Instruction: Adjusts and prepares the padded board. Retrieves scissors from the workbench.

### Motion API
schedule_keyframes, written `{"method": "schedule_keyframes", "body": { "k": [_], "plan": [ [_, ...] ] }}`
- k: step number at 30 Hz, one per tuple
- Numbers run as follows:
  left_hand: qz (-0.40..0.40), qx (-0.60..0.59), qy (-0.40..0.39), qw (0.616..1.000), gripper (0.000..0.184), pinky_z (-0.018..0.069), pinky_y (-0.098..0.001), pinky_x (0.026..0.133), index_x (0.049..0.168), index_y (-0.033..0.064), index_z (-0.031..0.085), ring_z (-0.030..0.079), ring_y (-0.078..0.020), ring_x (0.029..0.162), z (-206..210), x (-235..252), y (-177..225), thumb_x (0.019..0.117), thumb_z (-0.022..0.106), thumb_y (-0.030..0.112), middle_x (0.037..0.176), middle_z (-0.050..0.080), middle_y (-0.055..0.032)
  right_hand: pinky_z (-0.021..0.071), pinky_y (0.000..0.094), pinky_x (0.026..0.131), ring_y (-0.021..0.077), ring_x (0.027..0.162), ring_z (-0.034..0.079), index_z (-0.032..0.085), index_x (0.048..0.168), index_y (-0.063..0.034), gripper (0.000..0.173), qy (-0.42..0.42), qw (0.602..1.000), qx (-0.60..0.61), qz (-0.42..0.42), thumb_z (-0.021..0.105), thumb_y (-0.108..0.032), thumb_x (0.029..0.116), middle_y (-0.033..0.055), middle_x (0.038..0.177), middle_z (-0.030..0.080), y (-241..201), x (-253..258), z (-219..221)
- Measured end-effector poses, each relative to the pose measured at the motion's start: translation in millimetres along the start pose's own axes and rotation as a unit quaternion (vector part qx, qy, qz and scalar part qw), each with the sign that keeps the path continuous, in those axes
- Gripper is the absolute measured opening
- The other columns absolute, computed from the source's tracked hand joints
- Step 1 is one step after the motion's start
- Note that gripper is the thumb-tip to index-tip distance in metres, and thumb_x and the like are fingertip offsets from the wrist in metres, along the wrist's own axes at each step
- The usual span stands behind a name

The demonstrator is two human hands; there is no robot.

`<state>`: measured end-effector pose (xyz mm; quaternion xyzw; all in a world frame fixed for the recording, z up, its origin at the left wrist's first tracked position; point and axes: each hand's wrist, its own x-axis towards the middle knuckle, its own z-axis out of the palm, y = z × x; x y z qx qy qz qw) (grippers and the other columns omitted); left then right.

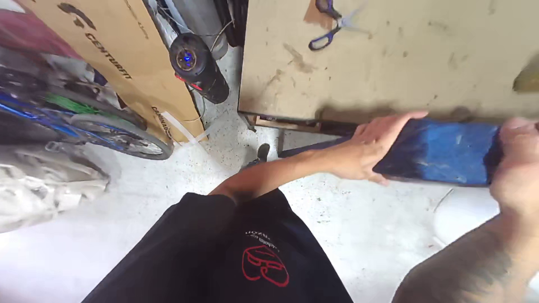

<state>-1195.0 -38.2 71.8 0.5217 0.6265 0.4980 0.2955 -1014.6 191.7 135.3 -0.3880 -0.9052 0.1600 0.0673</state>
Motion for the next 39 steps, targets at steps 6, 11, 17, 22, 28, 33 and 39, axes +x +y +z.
{"method": "schedule_keyframes", "body": {
  "k": [6, 11, 17, 22, 28, 33, 39],
  "plan": [
    [-0.031, 0.006, 0.008, 0.999, 0.118, 0.0254, -0.0478, 0.126, 0.164, 0.0166, 0.023, 0.033, -0.0298, 0.151, -18.2, 8.0, -23.5, 0.0732, 0.090, 0.050, 0.162, 0.038, -0.0139, 0.0452, 0.0569, 0.103, 0.0328, 0.123, 0.059, 0.071, 0.119, -0.0116, 0.054, 0.040, 0.998, -0.037, 0.016, 0.056, -0.059, 0.0987, 0.0200, 0.123, 0.066, -65.8, 25.9, -12.5],
    [-0.029, -0.033, -0.031, 0.999, 0.118, 0.0258, -0.0498, 0.125, 0.165, 0.0155, 0.022, 0.031, -0.0297, 0.152, -19.1, -11.4, -38.1, 0.0739, 0.090, 0.048, 0.166, 0.032, -0.0120, 0.0514, 0.0413, 0.099, 0.0217, 0.114, 0.064, 0.073, 0.108, -0.0064, 0.036, 0.098, 0.994, 0.021, -0.047, 0.062, -0.040, 0.1021, 0.0137, 0.113, 0.070, -61.0, 14.8, -10.0],
    [-0.152, 0.157, 0.089, 0.972, 0.055, 0.0442, -0.0520, 0.114, 0.137, 0.0081, 0.063, 0.057, -0.0273, 0.132, -106.3, 25.9, -136.1, 0.1017, 0.058, 0.050, 0.139, 0.063, -0.0125, 0.0479, 0.0513, 0.109, 0.0347, 0.129, 0.058, 0.067, 0.122, -0.0005, 0.034, 0.214, 0.965, 0.043, -0.145, 0.067, -0.026, 0.0995, 0.0209, 0.130, 0.065, -91.9, -25.1, -3.3],
    [-0.236, 0.345, 0.120, 0.900, 0.076, 0.0416, -0.0578, 0.111, 0.147, 0.0041, 0.051, 0.046, -0.0387, 0.139, -150.2, 140.0, -216.4, 0.0935, 0.066, 0.055, 0.149, 0.051, -0.0193, 0.0494, 0.0540, 0.107, 0.0325, 0.120, 0.064, 0.069, 0.112, -0.0020, 0.029, 0.237, 0.943, 0.117, -0.203, 0.067, -0.025, 0.0947, 0.0173, 0.117, 0.070, -157.3, -84.9, 28.8],
    [-0.197, 0.353, 0.046, 0.913, 0.047, 0.0542, -0.0482, 0.104, 0.141, -0.0032, 0.053, 0.058, -0.0389, 0.128, -140.2, 156.5, -200.8, 0.1086, 0.044, 0.029, 0.150, 0.044, -0.0266, 0.0442, 0.0585, 0.114, 0.0306, 0.120, 0.065, 0.075, 0.107, -0.0091, 0.018, 0.144, 0.944, 0.151, -0.257, 0.068, -0.018, 0.0930, 0.0113, 0.116, 0.072, -167.2, -133.9, 65.3],
    [-0.086, -0.005, 0.170, 0.982, 0.043, 0.0596, -0.0368, 0.072, 0.131, 0.0007, 0.059, 0.067, -0.0179, 0.075, -171.1, 75.6, -84.8, 0.1134, 0.033, 0.030, 0.089, 0.069, -0.0102, 0.0599, 0.0415, 0.094, 0.0244, 0.109, 0.069, 0.076, 0.102, -0.0054, 0.016, 0.146, 0.933, 0.285, -0.166, 0.066, -0.017, 0.0947, 0.0104, 0.111, 0.074, -137.4, -172.0, 57.9],
    [0.007, -0.243, 0.151, 0.958, 0.044, 0.0614, -0.0513, 0.092, 0.129, -0.0019, 0.054, 0.073, -0.0361, 0.105, -163.4, -14.3, 33.5, 0.1142, 0.024, 0.027, 0.132, 0.065, -0.0229, 0.0630, 0.0454, 0.089, 0.0264, 0.104, 0.071, 0.071, 0.115, -0.0020, 0.024, 0.177, 0.880, 0.409, -0.165, 0.066, -0.018, 0.0974, 0.0135, 0.113, 0.072, -144.2, -167.3, 36.3]
  ]
}}
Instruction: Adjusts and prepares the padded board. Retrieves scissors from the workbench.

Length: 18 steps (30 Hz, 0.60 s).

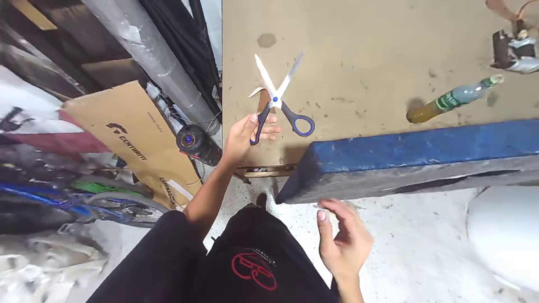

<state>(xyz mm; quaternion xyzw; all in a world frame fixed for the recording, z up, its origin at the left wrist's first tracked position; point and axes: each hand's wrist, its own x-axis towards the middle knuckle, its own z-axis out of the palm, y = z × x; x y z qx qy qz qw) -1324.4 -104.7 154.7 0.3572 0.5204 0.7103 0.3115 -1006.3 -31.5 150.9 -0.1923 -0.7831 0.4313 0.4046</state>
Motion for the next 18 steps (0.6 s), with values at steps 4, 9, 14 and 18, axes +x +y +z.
{"method": "schedule_keyframes", "body": {
  "k": [4, 9, 14, 18],
  "plan": [
    [0.014, -0.024, 0.015, 0.999, 0.042, 0.0571, -0.0539, 0.102, 0.127, -0.0058, 0.056, 0.071, -0.0383, 0.112, 27.6, -43.7, 28.3, 0.1136, 0.030, 0.024, 0.127, 0.068, -0.0252, 0.0577, 0.0486, 0.099, 0.0298, 0.120, 0.064, 0.050, 0.141, 0.0059, 0.052, -0.029, 0.998, 0.051, -0.009, 0.047, -0.034, 0.1081, 0.0207, 0.133, 0.062, -21.3, 47.6, 0.4],
    [-0.002, 0.043, 0.076, 0.996, 0.038, 0.0579, -0.0338, 0.077, 0.124, 0.0004, 0.065, 0.066, -0.0144, 0.084, 70.6, -103.3, 27.2, 0.1119, 0.036, 0.023, 0.095, 0.068, -0.0072, 0.0479, 0.0437, 0.114, 0.0196, 0.141, 0.049, 0.028, 0.161, -0.0042, 0.071, -0.185, 0.965, 0.161, 0.097, 0.033, -0.052, 0.1093, 0.0131, 0.157, 0.046, -33.7, 48.7, 38.9],
    [0.007, 0.014, 0.152, 0.988, 0.038, 0.0583, -0.0378, 0.084, 0.127, -0.0005, 0.064, 0.066, -0.0174, 0.088, 103.4, -146.6, 20.3, 0.1125, 0.036, 0.022, 0.098, 0.067, -0.0097, 0.0530, 0.0524, 0.105, 0.0324, 0.121, 0.063, 0.046, 0.139, 0.0062, 0.061, -0.112, 0.850, 0.473, 0.204, 0.026, -0.045, 0.1123, 0.0224, 0.132, 0.060, -36.1, -2.8, 64.4],
    [0.006, 0.034, 0.125, 0.992, 0.039, 0.0567, -0.0363, 0.092, 0.127, -0.0023, 0.062, 0.067, -0.0185, 0.107, 111.7, -168.5, 20.9, 0.1124, 0.034, 0.021, 0.127, 0.067, -0.0136, 0.0487, 0.0511, 0.109, 0.0307, 0.124, 0.061, 0.055, 0.131, 0.0059, 0.055, -0.166, 0.750, 0.591, 0.247, 0.025, -0.037, 0.1132, 0.0211, 0.130, 0.063, -27.1, -23.1, 48.8]
  ]
}}
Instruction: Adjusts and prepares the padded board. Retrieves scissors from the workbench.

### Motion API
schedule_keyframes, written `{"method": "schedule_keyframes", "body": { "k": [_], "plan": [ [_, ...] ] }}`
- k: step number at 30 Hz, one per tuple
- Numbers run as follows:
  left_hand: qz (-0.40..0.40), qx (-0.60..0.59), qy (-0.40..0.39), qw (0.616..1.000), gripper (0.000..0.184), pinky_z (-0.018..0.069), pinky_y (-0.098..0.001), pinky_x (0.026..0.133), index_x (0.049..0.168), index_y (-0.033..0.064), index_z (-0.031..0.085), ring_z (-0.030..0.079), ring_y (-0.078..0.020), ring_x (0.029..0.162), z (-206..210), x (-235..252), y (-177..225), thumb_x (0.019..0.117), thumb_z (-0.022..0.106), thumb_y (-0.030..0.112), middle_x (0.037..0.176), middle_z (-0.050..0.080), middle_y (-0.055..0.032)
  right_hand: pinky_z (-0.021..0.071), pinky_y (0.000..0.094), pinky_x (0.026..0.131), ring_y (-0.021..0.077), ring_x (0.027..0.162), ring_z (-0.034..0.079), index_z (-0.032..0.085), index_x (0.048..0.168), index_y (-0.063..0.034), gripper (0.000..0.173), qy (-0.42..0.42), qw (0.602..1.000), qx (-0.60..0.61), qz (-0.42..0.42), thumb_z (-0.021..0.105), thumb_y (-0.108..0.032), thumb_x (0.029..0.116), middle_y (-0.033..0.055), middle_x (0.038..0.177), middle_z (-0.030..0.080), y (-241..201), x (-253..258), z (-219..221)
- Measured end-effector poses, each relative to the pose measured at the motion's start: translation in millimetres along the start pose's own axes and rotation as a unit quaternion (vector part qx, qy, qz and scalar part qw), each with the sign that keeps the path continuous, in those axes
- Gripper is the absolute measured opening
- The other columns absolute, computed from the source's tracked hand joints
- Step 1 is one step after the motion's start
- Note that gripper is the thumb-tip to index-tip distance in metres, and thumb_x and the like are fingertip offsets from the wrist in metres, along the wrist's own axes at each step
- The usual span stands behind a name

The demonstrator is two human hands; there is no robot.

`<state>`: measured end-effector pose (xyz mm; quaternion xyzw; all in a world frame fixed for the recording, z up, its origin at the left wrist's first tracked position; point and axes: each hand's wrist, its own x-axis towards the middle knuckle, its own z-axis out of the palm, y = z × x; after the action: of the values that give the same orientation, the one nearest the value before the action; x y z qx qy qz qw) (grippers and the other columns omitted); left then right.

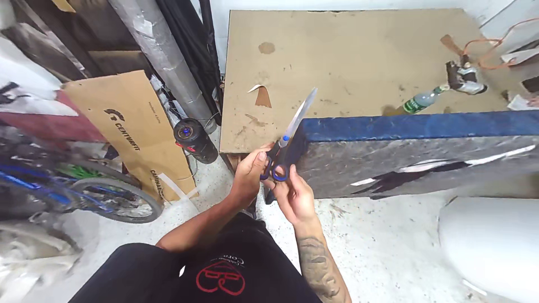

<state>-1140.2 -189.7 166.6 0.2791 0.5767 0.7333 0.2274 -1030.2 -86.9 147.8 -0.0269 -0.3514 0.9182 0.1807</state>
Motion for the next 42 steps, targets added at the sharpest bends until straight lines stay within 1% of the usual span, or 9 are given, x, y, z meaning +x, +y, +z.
{"method": "schedule_keyframes", "body": {
  "k": [3, 9, 18, 26, 29, 32, 34, 37, 42],
  "plan": [
    [-0.019, 0.008, -0.019, 1.000, 0.040, 0.0582, -0.0367, 0.083, 0.129, -0.0009, 0.063, 0.066, -0.0184, 0.091, 8.1, -14.5, -2.9, 0.1129, 0.035, 0.023, 0.105, 0.068, -0.0116, 0.0467, 0.0470, 0.110, 0.0261, 0.124, 0.060, 0.056, 0.133, 0.0017, 0.045, -0.046, 0.997, 0.061, 0.016, 0.041, -0.033, 0.1092, 0.0172, 0.132, 0.063, -1.9, -17.1, -9.9],
    [-0.045, -0.021, -0.101, 0.994, 0.038, 0.0566, -0.0410, 0.099, 0.132, -0.0058, 0.061, 0.068, -0.0244, 0.115, 29.9, -33.3, -4.2, 0.1118, 0.037, 0.016, 0.130, 0.068, -0.0173, 0.0596, 0.0325, 0.084, 0.0140, 0.094, 0.067, 0.068, 0.103, 0.0000, 0.021, 0.059, 0.975, -0.207, -0.050, 0.076, -0.015, 0.0908, 0.0081, 0.105, 0.069, -10.0, -52.3, -8.1],
    [-0.074, -0.195, -0.227, 0.951, 0.051, 0.0386, -0.0514, 0.120, 0.151, -0.0081, 0.037, 0.051, -0.0378, 0.139, 45.1, -35.3, -0.5, 0.1121, 0.017, 0.020, 0.149, 0.052, -0.0264, 0.0581, 0.0260, 0.076, 0.0110, 0.089, 0.066, 0.074, 0.101, -0.0058, 0.026, 0.282, 0.677, -0.641, -0.227, 0.082, -0.020, 0.0813, 0.0087, 0.111, 0.069, -5.9, -80.3, 15.5],
    [-0.043, -0.174, -0.288, 0.941, 0.050, 0.0428, -0.0500, 0.116, 0.154, -0.0052, 0.032, 0.047, -0.0380, 0.142, 36.6, -35.3, 15.6, 0.1106, 0.027, 0.019, 0.157, 0.043, -0.0246, 0.0574, 0.0309, 0.077, 0.0193, 0.098, 0.066, 0.066, 0.098, -0.0031, 0.042, 0.284, 0.632, -0.660, -0.289, 0.090, -0.026, 0.0722, 0.0142, 0.111, 0.066, -11.5, -89.9, 9.5],
    [-0.031, -0.155, -0.289, 0.944, 0.050, 0.0470, -0.0499, 0.112, 0.154, -0.0032, 0.033, 0.049, -0.0374, 0.141, 38.1, -34.4, 19.1, 0.1094, 0.034, 0.018, 0.157, 0.044, -0.0227, 0.0580, 0.0273, 0.071, 0.0148, 0.087, 0.068, 0.069, 0.094, -0.0020, 0.027, 0.245, 0.677, -0.632, -0.286, 0.086, -0.017, 0.0783, 0.0131, 0.107, 0.070, -16.7, -94.3, 6.7],
    [-0.029, -0.153, -0.305, 0.940, 0.049, 0.0420, -0.0523, 0.117, 0.154, -0.0053, 0.036, 0.048, -0.0392, 0.141, 41.5, -33.2, 25.0, 0.1087, 0.037, 0.015, 0.155, 0.046, -0.0237, 0.0568, 0.0262, 0.057, 0.0108, 0.068, 0.066, 0.070, 0.095, -0.0006, 0.018, 0.117, 0.911, -0.358, -0.169, 0.078, -0.017, 0.0918, 0.0070, 0.091, 0.072, -23.9, -98.5, -1.9],
    [-0.038, -0.158, -0.322, 0.933, 0.050, 0.0417, -0.0524, 0.118, 0.153, -0.0071, 0.037, 0.050, -0.0402, 0.140, 45.8, -34.8, 29.6, 0.1087, 0.038, 0.015, 0.153, 0.048, -0.0253, 0.0549, 0.0298, 0.058, 0.0149, 0.070, 0.065, 0.066, 0.101, -0.0031, 0.039, -0.048, 0.992, -0.083, -0.076, 0.066, -0.042, 0.0989, 0.0083, 0.090, 0.069, -21.6, -100.5, -13.2],
    [-0.047, -0.167, -0.352, 0.920, 0.053, 0.0428, -0.0520, 0.117, 0.154, -0.0092, 0.033, 0.049, -0.0407, 0.140, 54.0, -37.2, 35.1, 0.1083, 0.038, 0.016, 0.154, 0.046, -0.0262, 0.0507, 0.0280, 0.060, 0.0150, 0.077, 0.063, 0.066, 0.109, -0.0131, 0.066, -0.186, 0.974, 0.126, 0.014, 0.068, -0.073, 0.0804, 0.0040, 0.097, 0.066, -18.2, -102.0, -17.7],
    [-0.054, -0.172, -0.361, 0.915, 0.054, 0.0440, -0.0505, 0.116, 0.156, -0.0096, 0.027, 0.051, -0.0388, 0.139, 61.2, -39.7, 35.8, 0.1079, 0.036, 0.013, 0.156, 0.044, -0.0244, 0.0472, 0.0193, 0.048, 0.0070, 0.062, 0.061, 0.067, 0.101, -0.0158, 0.049, -0.205, 0.962, 0.177, 0.031, 0.071, -0.062, 0.0875, -0.0003, 0.090, 0.068, -21.6, -109.0, -23.8]
  ]
}}
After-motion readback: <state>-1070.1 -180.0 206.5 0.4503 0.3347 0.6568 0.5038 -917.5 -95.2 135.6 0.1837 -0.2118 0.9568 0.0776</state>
